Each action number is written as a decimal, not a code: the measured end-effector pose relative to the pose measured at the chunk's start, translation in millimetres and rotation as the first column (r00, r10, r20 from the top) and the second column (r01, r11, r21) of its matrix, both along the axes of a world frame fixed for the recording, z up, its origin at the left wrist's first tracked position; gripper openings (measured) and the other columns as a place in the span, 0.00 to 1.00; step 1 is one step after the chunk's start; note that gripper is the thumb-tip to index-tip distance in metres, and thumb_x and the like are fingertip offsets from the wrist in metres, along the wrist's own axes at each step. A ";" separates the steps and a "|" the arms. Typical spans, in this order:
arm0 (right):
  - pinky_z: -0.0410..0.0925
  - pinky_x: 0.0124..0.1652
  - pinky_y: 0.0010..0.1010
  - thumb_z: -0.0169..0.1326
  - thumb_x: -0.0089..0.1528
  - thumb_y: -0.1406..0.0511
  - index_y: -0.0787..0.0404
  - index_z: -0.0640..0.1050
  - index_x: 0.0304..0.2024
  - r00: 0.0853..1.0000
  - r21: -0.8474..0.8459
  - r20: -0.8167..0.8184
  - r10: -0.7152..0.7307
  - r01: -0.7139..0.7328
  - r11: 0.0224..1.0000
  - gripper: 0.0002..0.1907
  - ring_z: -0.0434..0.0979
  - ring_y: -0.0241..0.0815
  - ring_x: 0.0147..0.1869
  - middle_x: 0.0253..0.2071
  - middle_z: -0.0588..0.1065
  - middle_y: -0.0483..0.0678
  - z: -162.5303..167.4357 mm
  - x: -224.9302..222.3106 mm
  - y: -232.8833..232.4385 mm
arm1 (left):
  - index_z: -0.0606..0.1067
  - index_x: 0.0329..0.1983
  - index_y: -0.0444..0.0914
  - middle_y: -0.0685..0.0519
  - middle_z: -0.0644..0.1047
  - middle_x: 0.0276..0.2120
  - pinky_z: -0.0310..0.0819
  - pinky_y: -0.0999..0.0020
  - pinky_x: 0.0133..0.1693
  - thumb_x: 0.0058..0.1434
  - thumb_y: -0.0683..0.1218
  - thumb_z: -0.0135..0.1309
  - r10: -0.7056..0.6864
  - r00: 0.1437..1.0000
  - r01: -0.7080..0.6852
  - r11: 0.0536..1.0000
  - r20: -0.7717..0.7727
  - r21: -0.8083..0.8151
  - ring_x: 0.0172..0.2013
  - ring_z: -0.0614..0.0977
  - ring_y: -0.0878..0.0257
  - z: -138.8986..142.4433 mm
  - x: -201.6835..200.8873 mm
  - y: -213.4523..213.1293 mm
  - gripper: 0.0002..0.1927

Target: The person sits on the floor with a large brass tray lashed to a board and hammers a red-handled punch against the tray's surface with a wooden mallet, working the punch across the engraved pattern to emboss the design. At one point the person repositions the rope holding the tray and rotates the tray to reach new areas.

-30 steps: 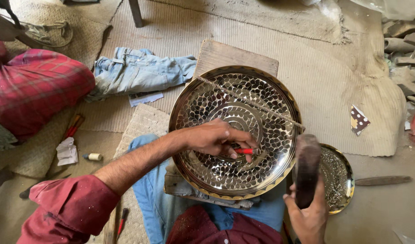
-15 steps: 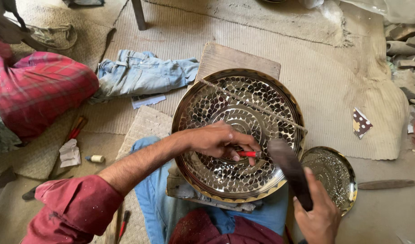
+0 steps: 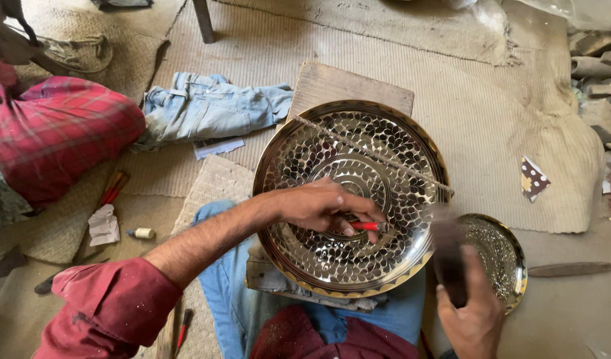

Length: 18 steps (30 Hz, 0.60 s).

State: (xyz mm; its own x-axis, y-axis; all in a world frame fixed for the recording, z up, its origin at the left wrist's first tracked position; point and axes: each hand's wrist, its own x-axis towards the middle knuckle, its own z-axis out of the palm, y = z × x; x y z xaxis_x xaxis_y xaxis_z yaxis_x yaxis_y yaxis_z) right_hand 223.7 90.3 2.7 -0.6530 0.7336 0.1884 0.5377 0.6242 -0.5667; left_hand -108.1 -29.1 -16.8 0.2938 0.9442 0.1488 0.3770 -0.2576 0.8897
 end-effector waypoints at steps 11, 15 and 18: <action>0.70 0.42 0.31 0.63 0.51 0.75 0.56 0.62 0.73 0.920 -0.297 -0.388 -0.060 -0.063 0.953 0.48 0.74 0.39 0.40 0.43 0.74 0.49 -4.3 -1.3 6.6 | 0.69 0.64 0.43 0.62 0.83 0.51 0.83 0.66 0.39 0.66 0.45 0.57 0.083 0.987 -0.089 0.995 0.136 0.041 0.41 0.87 0.69 11.1 0.6 1.2 0.23; 0.73 0.43 0.31 0.65 0.53 0.75 0.53 0.60 0.75 0.948 -0.053 -0.312 0.059 -0.080 0.995 0.50 0.76 0.39 0.42 0.43 0.74 0.48 7.6 -7.3 3.5 | 0.70 0.63 0.43 0.62 0.84 0.50 0.82 0.67 0.35 0.65 0.43 0.56 0.099 0.993 -0.099 0.995 0.072 0.003 0.38 0.86 0.70 11.0 2.9 3.6 0.22; 0.72 0.38 0.39 0.68 0.44 0.78 0.57 0.65 0.69 0.962 0.269 0.264 0.070 -0.144 0.952 0.50 0.77 0.46 0.38 0.39 0.76 0.55 11.1 -5.7 7.7 | 0.71 0.62 0.43 0.59 0.84 0.51 0.84 0.65 0.40 0.66 0.40 0.54 0.155 0.976 -0.156 0.988 0.155 -0.008 0.42 0.86 0.66 13.2 3.6 5.0 0.21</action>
